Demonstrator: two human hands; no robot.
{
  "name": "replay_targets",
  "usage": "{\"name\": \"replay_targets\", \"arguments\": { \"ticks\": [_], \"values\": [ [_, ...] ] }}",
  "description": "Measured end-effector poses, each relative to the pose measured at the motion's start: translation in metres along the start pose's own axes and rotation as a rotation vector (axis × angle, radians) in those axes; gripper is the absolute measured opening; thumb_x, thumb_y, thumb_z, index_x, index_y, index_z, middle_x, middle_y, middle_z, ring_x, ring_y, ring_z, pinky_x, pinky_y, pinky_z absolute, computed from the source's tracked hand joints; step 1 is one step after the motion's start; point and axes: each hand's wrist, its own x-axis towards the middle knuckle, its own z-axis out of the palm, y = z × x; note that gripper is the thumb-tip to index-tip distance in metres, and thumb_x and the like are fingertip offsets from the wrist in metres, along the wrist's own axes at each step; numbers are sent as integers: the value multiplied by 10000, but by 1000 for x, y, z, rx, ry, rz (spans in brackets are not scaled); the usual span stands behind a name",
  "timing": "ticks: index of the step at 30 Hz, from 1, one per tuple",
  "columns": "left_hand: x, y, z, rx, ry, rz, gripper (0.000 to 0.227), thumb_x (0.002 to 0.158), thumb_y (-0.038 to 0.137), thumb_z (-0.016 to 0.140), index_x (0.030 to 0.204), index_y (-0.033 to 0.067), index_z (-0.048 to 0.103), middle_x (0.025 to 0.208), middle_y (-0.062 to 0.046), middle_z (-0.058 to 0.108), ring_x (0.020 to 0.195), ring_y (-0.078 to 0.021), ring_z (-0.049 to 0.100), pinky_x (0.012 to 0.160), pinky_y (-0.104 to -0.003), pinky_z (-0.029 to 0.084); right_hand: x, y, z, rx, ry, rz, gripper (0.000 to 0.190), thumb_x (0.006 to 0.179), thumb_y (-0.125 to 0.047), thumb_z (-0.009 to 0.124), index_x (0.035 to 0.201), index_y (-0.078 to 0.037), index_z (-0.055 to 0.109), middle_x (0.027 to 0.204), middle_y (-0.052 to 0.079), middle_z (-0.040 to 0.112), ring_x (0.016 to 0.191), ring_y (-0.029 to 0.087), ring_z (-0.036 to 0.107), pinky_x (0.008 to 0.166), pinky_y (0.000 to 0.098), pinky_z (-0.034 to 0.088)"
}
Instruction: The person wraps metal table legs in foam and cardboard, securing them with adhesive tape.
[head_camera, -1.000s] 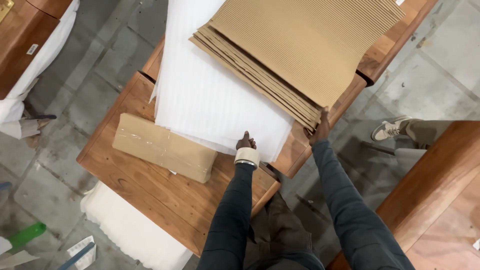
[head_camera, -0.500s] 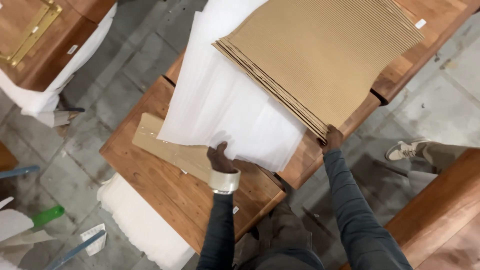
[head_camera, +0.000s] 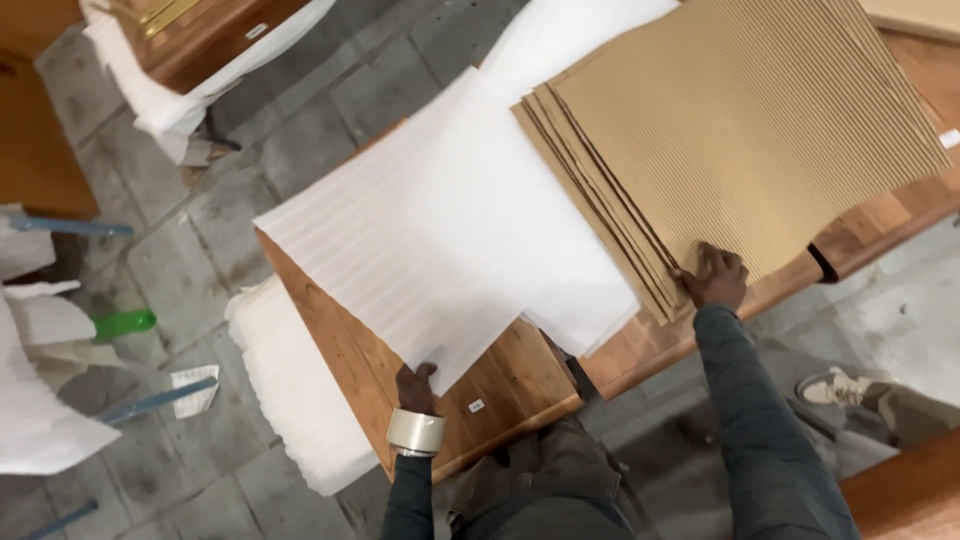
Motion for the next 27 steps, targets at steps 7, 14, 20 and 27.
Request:
{"name": "replay_targets", "arguments": {
  "ticks": [7,14,20,27],
  "values": [
    [-30,-14,-22,-119,40,-2,125,777,72,705,813,-19,627,780,-63,605,725,-218,549,705,-385,486,37,49,0,127,-75,-173,436,916,-408,719,1320,-246,716,1232,125,692,1119,345,679,982,461,571],
    [-39,1,-24,-83,-31,-82,164,765,65,694,875,-56,695,828,-93,708,755,-222,634,749,-363,520,53,18,-29,-88,21,-69,313,1058,-435,573,1208,-205,725,1043,186,743,954,433,688,820,551,549],
    [-40,-15,-43,-115,-37,-108,221,770,84,693,943,-50,718,872,-127,739,767,-243,653,755,-369,543,25,-60,-97,-29,159,-113,455,1026,-519,683,1203,-100,680,1024,233,727,939,454,681,804,554,541],
    [-25,-118,-79,44,82,-1,308,800,184,751,985,-59,711,935,-181,677,825,-271,605,756,-406,524,-44,-133,-98,226,88,-353,398,960,-333,758,1241,-61,682,1062,189,739,972,344,722,872,459,570]
  ]
}}
